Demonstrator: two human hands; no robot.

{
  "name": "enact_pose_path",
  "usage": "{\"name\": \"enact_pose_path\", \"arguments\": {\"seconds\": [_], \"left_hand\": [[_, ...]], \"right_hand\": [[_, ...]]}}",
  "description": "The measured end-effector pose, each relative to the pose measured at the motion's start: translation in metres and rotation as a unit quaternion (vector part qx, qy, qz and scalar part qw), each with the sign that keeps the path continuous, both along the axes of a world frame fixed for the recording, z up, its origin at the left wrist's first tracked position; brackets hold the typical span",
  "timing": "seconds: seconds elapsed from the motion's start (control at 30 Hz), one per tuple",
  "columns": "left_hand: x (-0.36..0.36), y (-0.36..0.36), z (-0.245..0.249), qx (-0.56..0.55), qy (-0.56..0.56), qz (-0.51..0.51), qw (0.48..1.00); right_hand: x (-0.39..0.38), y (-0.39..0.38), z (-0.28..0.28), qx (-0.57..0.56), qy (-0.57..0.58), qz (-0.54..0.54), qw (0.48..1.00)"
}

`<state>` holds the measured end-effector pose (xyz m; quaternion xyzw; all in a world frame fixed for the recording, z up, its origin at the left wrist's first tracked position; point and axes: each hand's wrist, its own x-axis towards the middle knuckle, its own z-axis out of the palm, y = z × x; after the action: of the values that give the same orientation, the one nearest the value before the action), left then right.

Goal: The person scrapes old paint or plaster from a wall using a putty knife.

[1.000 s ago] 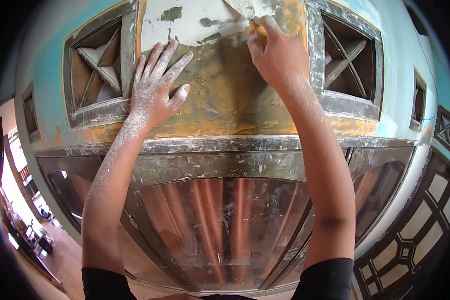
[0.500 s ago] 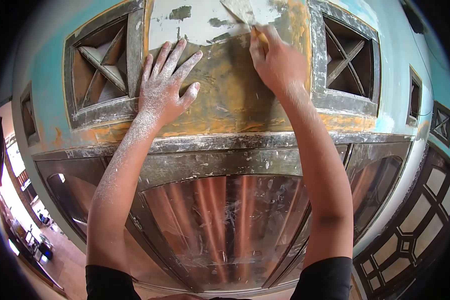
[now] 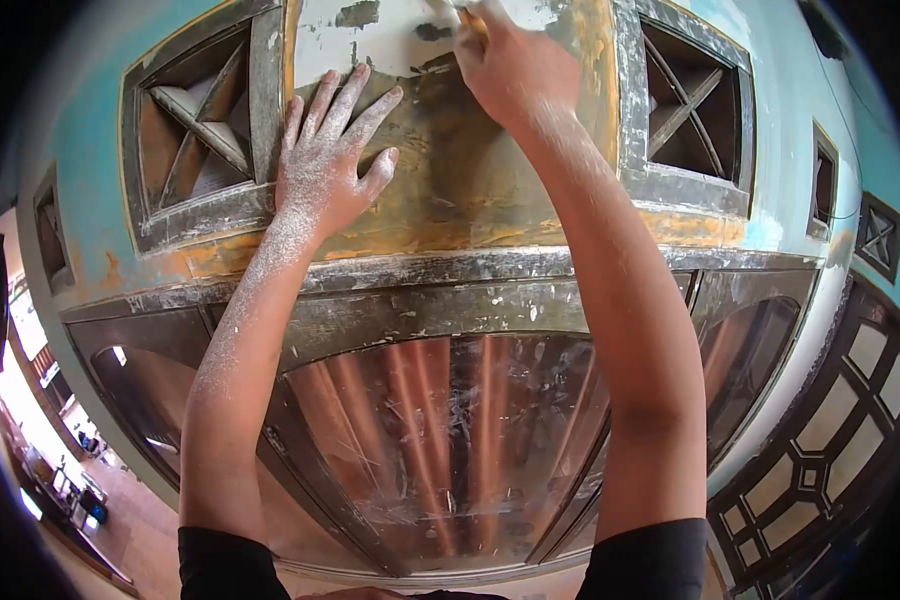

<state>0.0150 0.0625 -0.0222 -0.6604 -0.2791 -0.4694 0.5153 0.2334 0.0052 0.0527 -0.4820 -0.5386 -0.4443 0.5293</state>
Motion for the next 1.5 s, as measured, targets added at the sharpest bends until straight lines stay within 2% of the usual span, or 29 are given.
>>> {"name": "enact_pose_path", "arguments": {"seconds": [0.03, 0.17, 0.23, 0.33, 0.47, 0.53, 0.57, 0.63, 0.73, 0.83, 0.93, 1.03, 1.27, 1.33, 1.4, 1.5], "left_hand": [[0.000, 0.000, 0.000, 0.002, 0.000, 0.002, 1.000], [-0.001, 0.001, -0.001, 0.002, 0.002, 0.000, 1.000], [-0.001, 0.002, 0.000, 0.001, 0.001, -0.003, 1.000], [-0.002, 0.001, 0.000, 0.000, -0.001, 0.002, 1.000], [-0.001, 0.003, -0.001, -0.002, 0.000, -0.002, 1.000], [-0.001, 0.002, -0.001, -0.004, -0.001, -0.003, 1.000], [-0.001, 0.002, -0.001, -0.005, -0.001, -0.004, 1.000], [-0.002, 0.003, -0.001, -0.005, -0.002, -0.007, 1.000], [-0.002, 0.003, -0.001, -0.001, -0.007, -0.009, 1.000], [-0.001, 0.002, 0.000, -0.003, -0.009, -0.004, 1.000], [0.000, 0.002, -0.001, -0.010, -0.009, -0.006, 1.000], [-0.001, 0.003, -0.001, -0.004, -0.007, -0.008, 1.000], [-0.001, 0.002, -0.002, -0.007, -0.011, -0.009, 1.000], [0.000, 0.002, -0.001, -0.010, -0.011, -0.005, 1.000], [-0.001, 0.002, -0.002, -0.009, -0.007, -0.004, 1.000], [-0.001, 0.002, -0.001, -0.007, -0.006, -0.005, 1.000]], "right_hand": [[-0.003, 0.003, 0.004, 0.024, 0.003, 0.008, 1.000], [-0.004, -0.005, -0.022, 0.003, 0.007, 0.012, 1.000], [0.001, -0.008, -0.042, -0.075, 0.023, 0.005, 0.997], [0.000, 0.000, -0.031, -0.021, 0.008, -0.014, 1.000], [-0.013, -0.006, 0.016, 0.001, -0.012, -0.010, 1.000], [-0.022, -0.022, 0.020, -0.031, 0.027, 0.077, 0.996], [-0.017, -0.018, 0.013, -0.034, 0.029, 0.075, 0.996], [0.001, -0.002, -0.007, -0.001, 0.010, -0.003, 1.000], [0.023, -0.003, -0.046, -0.027, 0.027, 0.006, 0.999], [0.033, -0.004, -0.055, -0.052, 0.037, 0.006, 0.998], [0.027, -0.008, -0.030, -0.049, 0.038, -0.019, 0.998], [0.023, -0.008, -0.017, -0.027, 0.037, 0.000, 0.999], [0.046, -0.011, -0.049, -0.027, 0.067, 0.021, 0.997], [0.043, -0.017, -0.031, -0.050, 0.092, 0.012, 0.994], [0.041, -0.015, -0.008, -0.023, 0.098, -0.019, 0.995], [0.038, -0.015, 0.000, -0.001, 0.084, 0.018, 0.996]]}}
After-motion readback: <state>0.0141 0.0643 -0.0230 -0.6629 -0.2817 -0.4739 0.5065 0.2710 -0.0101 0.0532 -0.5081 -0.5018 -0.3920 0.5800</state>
